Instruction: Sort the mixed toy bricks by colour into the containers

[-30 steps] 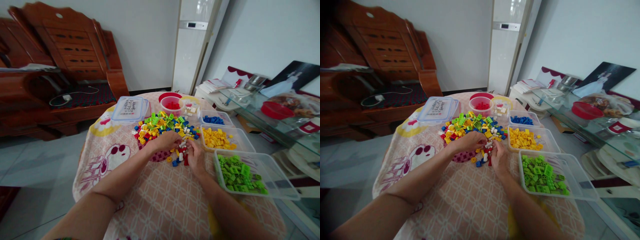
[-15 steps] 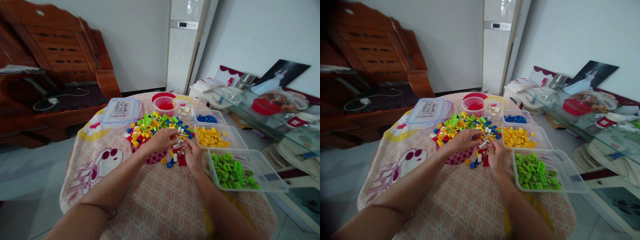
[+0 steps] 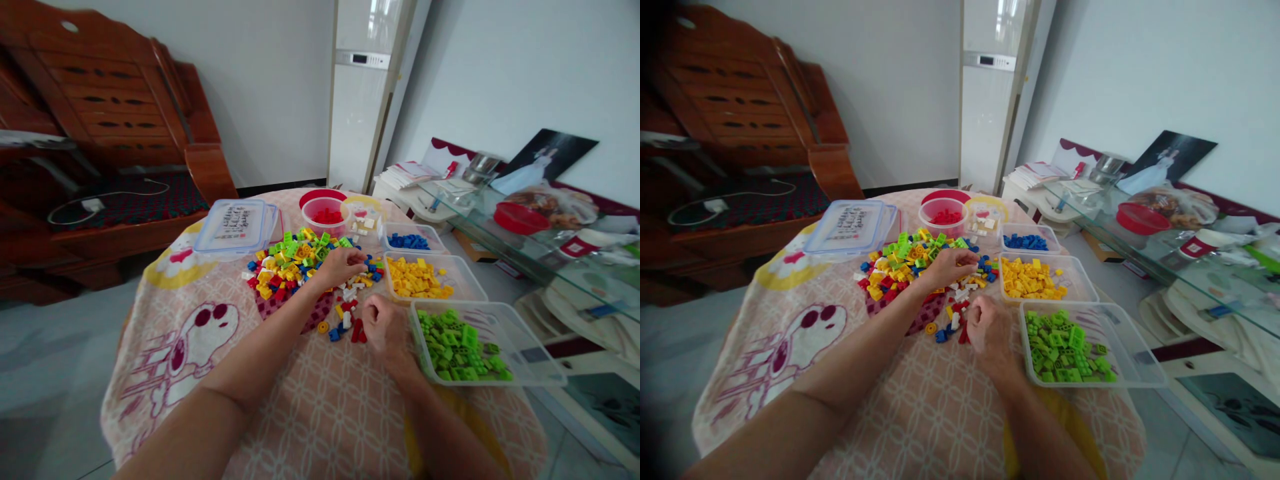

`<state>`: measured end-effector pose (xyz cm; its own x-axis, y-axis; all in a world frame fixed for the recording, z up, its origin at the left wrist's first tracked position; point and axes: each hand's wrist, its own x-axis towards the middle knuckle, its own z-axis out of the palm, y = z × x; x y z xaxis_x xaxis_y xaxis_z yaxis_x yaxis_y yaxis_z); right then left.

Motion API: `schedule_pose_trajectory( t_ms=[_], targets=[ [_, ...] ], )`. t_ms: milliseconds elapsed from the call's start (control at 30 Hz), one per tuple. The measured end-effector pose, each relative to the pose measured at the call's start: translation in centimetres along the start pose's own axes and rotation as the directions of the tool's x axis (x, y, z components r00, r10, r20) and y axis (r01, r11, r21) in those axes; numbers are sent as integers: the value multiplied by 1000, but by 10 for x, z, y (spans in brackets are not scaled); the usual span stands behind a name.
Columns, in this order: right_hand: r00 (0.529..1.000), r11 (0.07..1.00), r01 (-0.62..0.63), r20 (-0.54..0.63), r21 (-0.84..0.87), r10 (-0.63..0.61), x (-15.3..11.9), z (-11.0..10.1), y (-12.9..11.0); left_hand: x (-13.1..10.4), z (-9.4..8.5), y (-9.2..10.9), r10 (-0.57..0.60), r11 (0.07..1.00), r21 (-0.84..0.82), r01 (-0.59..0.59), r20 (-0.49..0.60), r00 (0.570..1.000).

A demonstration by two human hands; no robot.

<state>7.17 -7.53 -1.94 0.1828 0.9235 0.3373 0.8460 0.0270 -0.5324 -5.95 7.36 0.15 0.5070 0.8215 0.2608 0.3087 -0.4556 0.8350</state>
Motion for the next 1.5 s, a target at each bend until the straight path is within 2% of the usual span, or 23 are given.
schedule_pose_trajectory(
  t_ms=[100, 167, 267, 333, 400, 467, 567, 633, 733, 800, 900, 1033, 1133, 1233, 1333, 1400, 1500],
  targets=[
    [998, 998, -61, 5, 27, 61, 0, 2, 3, 2, 9, 4, 22, 999, 46, -21, -31, 999],
    [993, 991, -117, 25, 69, 115, 3, 5, 5, 9, 21, 12, 61, 997, 46, -60, -28, 998],
    [987, 978, -160, 39, 130, 156, 6, 7, 8, 22, 41, 24, 132, 988, -78, -130, 11, 991],
    [986, 974, -163, 42, 160, 159, 6, 7, 8, 26, 47, 29, 184, 972, -152, -179, 17, 983],
    [987, 969, -157, 45, 192, 151, 6, 5, 7, 22, 42, 32, 213, 969, -137, -207, 36, 976],
    [988, 964, -154, 51, 217, 147, 6, 4, 7, 12, 26, 32, 207, 978, -42, -204, 94, 974],
    [987, 959, -160, 54, 235, 151, 7, 5, 8, -8, -5, 32, 127, 979, 125, -161, 244, 961],
    [984, 953, -175, 57, 246, 166, 7, 6, 10, -19, -24, 33, 87, 952, 260, -163, 283, 955],
    [981, 941, -195, 61, 277, 186, 6, 8, 13, -28, -40, 33, 47, 909, 367, -199, 382, 923],
    [980, 932, -201, 67, 302, 190, 6, 9, 14, -31, -43, 33, 8, 901, 385, -201, 450, 893],
    [977, 926, -213, 79, 312, 198, 6, 10, 16, -32, -37, 34, -102, 857, 480, -189, 517, 850],
    [978, 930, -207, 72, 303, 195, 6, 11, 19, -37, -24, 43, -243, 721, 666, -192, 502, 830],
    [984, 933, -178, 58, 312, 169, 6, 12, 20, -41, -20, 54, -288, 686, 700, -198, 511, 810],
    [985, 931, -172, 54, 321, 163, 7, 11, 19, -42, -19, 60, -315, 681, 708, -184, 511, 800],
    [983, 931, -184, 55, 316, 176, 8, 10, 18, -41, -20, 57, -318, 685, 702, -197, 531, 785],
    [980, 929, -198, 61, 312, 189, 8, 11, 18, -39, -25, 51, -289, 719, 662, -211, 561, 776],
    [978, 928, -208, 63, 308, 198, 8, 12, 20, -35, -39, 40, -190, 816, 541, -205, 585, 788]
  ],
)
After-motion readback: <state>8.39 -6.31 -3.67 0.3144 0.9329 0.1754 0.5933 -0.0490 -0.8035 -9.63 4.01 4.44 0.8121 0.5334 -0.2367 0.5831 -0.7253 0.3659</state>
